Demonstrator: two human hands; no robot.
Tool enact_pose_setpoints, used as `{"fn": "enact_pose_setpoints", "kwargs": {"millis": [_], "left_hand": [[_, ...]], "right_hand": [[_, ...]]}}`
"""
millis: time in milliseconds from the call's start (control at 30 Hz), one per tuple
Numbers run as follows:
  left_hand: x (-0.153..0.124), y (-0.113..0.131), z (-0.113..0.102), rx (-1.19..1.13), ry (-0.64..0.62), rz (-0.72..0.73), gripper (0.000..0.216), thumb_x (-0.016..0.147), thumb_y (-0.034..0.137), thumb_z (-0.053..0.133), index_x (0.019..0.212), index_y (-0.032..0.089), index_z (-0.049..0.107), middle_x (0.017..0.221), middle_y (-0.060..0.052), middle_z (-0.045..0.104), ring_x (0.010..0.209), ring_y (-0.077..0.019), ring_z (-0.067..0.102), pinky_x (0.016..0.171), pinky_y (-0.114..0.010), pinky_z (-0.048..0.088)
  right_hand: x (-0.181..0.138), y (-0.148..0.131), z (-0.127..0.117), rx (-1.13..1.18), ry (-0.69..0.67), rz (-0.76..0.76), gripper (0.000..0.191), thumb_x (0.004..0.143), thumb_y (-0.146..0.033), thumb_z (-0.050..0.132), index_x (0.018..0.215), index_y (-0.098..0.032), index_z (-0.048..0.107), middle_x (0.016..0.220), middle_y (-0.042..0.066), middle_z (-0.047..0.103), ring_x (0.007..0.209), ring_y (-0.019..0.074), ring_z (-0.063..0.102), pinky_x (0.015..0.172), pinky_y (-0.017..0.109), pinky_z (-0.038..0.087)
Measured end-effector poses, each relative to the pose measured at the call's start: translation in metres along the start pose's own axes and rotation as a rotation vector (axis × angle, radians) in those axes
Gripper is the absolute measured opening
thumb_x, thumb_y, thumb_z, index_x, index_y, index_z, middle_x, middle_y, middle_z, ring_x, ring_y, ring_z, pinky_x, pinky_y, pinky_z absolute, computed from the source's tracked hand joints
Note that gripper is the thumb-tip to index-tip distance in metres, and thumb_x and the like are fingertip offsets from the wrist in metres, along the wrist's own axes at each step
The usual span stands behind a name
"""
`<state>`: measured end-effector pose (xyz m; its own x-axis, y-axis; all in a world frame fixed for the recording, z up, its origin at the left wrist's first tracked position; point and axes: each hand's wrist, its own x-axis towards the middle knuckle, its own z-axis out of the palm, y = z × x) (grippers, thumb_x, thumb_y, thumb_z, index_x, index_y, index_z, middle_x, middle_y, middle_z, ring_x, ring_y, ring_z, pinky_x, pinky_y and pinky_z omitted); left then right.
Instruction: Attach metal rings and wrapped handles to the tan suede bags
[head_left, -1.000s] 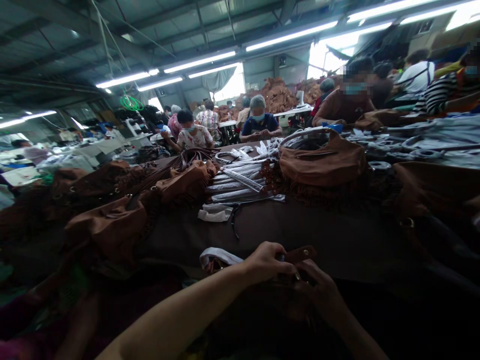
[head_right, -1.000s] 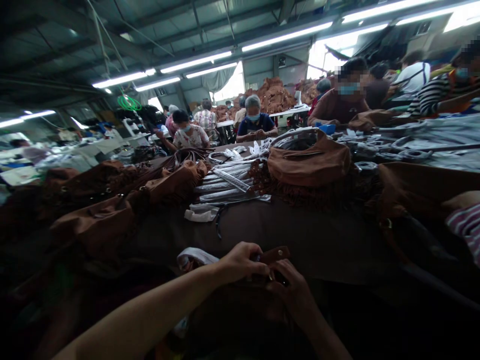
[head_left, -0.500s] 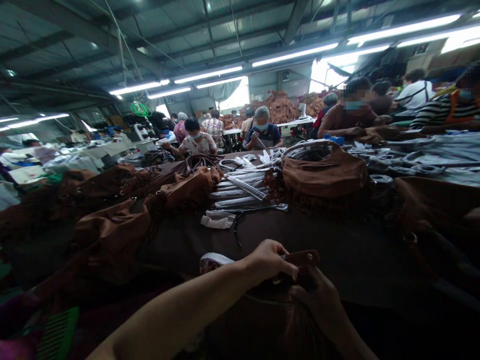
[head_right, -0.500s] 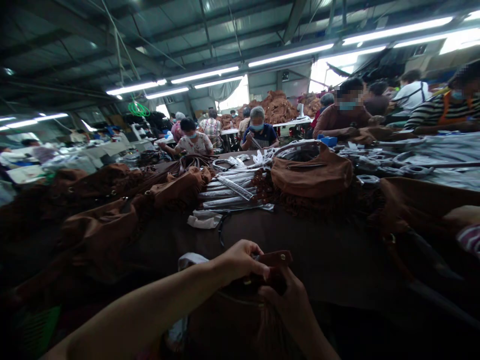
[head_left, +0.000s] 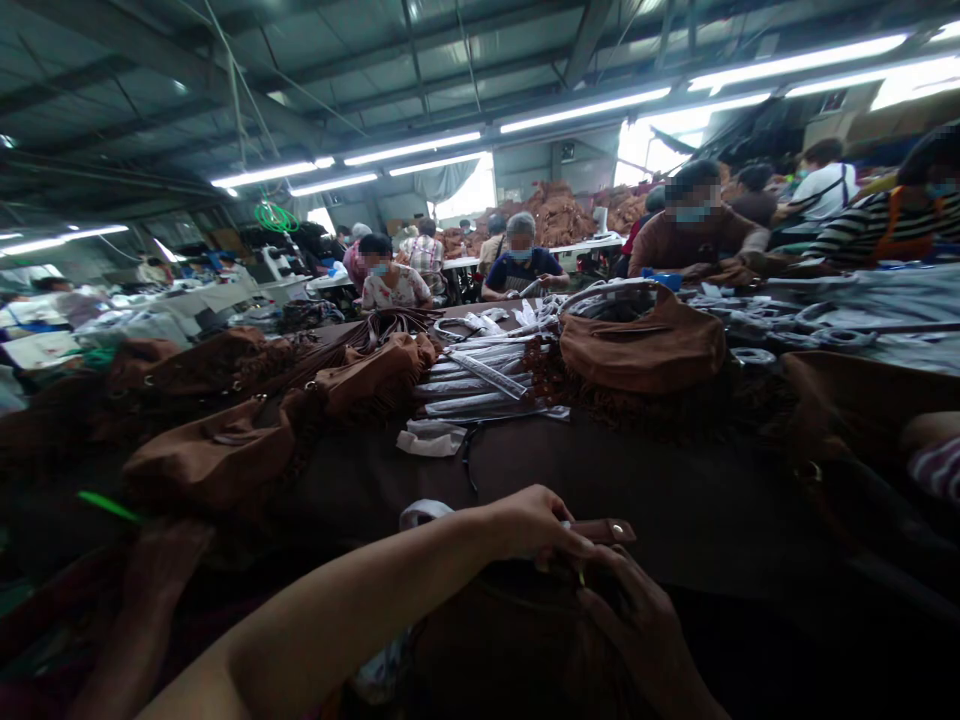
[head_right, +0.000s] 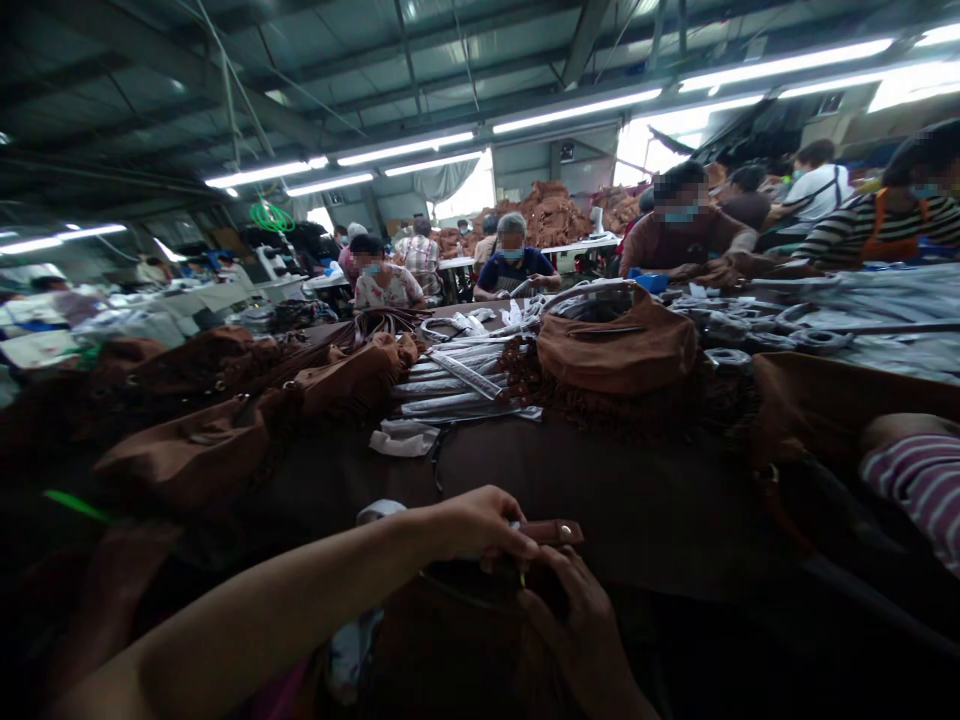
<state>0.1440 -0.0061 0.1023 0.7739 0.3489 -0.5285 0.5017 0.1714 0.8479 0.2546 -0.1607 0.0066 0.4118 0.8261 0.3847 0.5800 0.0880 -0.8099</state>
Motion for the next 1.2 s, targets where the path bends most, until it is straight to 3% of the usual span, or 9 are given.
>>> {"fn": "enact_pose_setpoints", "kwargs": {"millis": [133,200,333,467,600,733,867,1000,1200], "left_hand": [[-0.002,0.002,-0.012,0.079,0.038,0.125,0.053,0.061,0.048,0.078,0.099,0.012,0.067,0.063,0.0,0.065,0.05,-0.0084,0.052,0.049,-0.019,0.036],[-0.008,0.009,-0.021,0.17,0.013,0.173,0.046,0.066,0.045,0.074,0.098,0.012,0.069,0.061,0.001,0.063,0.054,-0.0094,0.054,0.055,-0.02,0.038],[-0.026,0.032,-0.033,0.677,0.072,0.159,0.028,0.076,0.039,0.063,0.09,0.018,0.072,0.067,0.001,0.066,0.06,-0.0118,0.057,0.059,-0.021,0.04],[-0.036,0.046,-0.019,1.27,0.071,0.193,0.026,0.078,0.04,0.058,0.083,0.019,0.072,0.079,-0.007,0.071,0.076,-0.0217,0.065,0.069,-0.029,0.044],[-0.031,0.034,0.007,1.462,-0.027,0.235,0.023,0.078,0.029,0.054,0.091,0.018,0.07,0.088,-0.013,0.072,0.078,-0.0258,0.067,0.069,-0.032,0.045],[-0.019,0.021,0.013,1.429,-0.137,0.179,0.018,0.077,0.023,0.056,0.087,0.022,0.07,0.086,-0.008,0.073,0.075,-0.0227,0.067,0.061,-0.027,0.043],[-0.014,0.031,-0.011,1.179,-0.08,0.056,0.015,0.073,0.02,0.059,0.079,0.024,0.072,0.064,0.0,0.067,0.056,-0.0153,0.058,0.053,-0.023,0.037],[-0.014,0.053,-0.043,0.972,0.069,0.195,0.017,0.066,0.021,0.065,0.082,0.021,0.072,0.058,0.003,0.06,0.052,-0.0121,0.051,0.052,-0.022,0.032],[-0.011,0.073,-0.065,0.515,-0.074,0.241,0.022,0.066,0.022,0.069,0.086,0.014,0.069,0.064,0.003,0.061,0.057,-0.0093,0.051,0.057,-0.021,0.036]], "right_hand": [[0.001,0.002,-0.001,0.004,0.024,0.001,0.027,0.078,-0.039,0.064,0.1,-0.023,0.067,0.104,0.008,0.072,0.097,0.0262,0.068,0.082,0.036,0.057],[0.003,0.002,-0.003,0.024,0.032,0.033,0.026,0.079,-0.04,0.064,0.098,-0.023,0.067,0.101,0.007,0.071,0.093,0.0252,0.069,0.079,0.033,0.058],[0.006,-0.001,-0.006,0.043,0.002,0.094,0.025,0.08,-0.041,0.064,0.099,-0.024,0.066,0.096,0.004,0.071,0.09,0.0228,0.068,0.077,0.03,0.057],[0.008,-0.007,-0.007,0.06,-0.04,0.083,0.024,0.081,-0.042,0.063,0.098,-0.025,0.067,0.095,0.003,0.069,0.088,0.0208,0.067,0.078,0.029,0.055],[0.008,-0.012,-0.004,0.076,-0.076,0.055,0.023,0.081,-0.041,0.064,0.098,-0.025,0.067,0.092,0.002,0.069,0.087,0.0197,0.066,0.077,0.028,0.054],[0.005,-0.01,-0.007,0.065,-0.1,0.06,0.023,0.083,-0.041,0.063,0.099,-0.025,0.067,0.094,0.002,0.069,0.089,0.0196,0.066,0.079,0.027,0.053],[0.002,-0.005,-0.01,0.067,-0.091,0.068,0.023,0.083,-0.041,0.062,0.099,-0.025,0.066,0.094,0.002,0.069,0.089,0.0189,0.066,0.078,0.026,0.053],[-0.001,0.002,-0.009,0.067,-0.088,0.082,0.024,0.083,-0.041,0.062,0.101,-0.026,0.065,0.097,0.002,0.07,0.09,0.0197,0.067,0.079,0.027,0.054],[-0.002,0.007,-0.005,0.053,-0.096,0.066,0.025,0.082,-0.041,0.062,0.103,-0.027,0.065,0.099,0.002,0.07,0.092,0.0205,0.068,0.08,0.026,0.055]]}}
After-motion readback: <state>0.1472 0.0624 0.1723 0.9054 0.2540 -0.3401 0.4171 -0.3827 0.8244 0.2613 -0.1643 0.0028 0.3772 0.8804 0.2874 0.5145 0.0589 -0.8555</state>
